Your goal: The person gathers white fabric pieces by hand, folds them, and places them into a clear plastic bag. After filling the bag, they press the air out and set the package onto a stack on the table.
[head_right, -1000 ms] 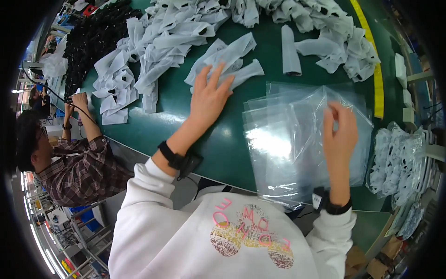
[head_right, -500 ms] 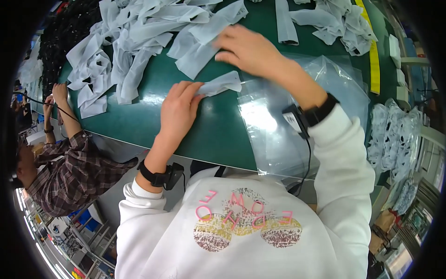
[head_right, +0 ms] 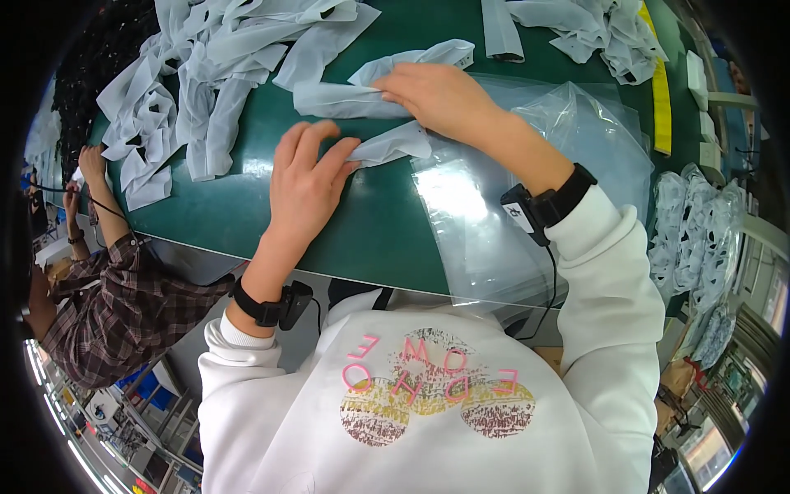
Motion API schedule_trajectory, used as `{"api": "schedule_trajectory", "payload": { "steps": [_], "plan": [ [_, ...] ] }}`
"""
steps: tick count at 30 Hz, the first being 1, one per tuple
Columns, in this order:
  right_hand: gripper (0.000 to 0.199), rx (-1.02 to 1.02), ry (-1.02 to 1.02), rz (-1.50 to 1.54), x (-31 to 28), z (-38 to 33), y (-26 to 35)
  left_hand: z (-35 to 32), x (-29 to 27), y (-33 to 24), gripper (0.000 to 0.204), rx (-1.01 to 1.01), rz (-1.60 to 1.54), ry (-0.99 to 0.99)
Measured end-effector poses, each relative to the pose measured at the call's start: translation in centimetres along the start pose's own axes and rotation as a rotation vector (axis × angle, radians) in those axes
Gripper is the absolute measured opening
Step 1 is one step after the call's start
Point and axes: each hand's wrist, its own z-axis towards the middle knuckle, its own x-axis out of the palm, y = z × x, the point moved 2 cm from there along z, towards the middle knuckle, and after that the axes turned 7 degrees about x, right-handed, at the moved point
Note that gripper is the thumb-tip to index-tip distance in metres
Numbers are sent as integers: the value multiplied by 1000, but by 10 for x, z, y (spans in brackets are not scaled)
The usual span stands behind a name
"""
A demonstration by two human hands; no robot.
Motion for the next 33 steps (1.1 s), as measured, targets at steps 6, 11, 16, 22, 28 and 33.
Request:
{"api": "schedule_trajectory", "payload": {
  "steps": [6,11,16,22,28,33],
  "plan": [
    [27,-12,-35,-3,-5,-16,17,9,1,17,33,56,-59,108],
    [24,-18,64,154,-10,-31,32,3,-3,8,42,-135,-354,174],
    [28,-61,156,166,-10,-25,35,2,2,6,49,-61,-199,267],
    [33,14,281,338,-33,-13,9,-12,10,-9,46,32,-11,74],
    [34,15,6,-137,-18,5,-25,-22,11,-21,42,77,52,18],
    [33,46,-137,-145,-11,0,-12,-21,12,-21,42,69,26,36]
  ]
}}
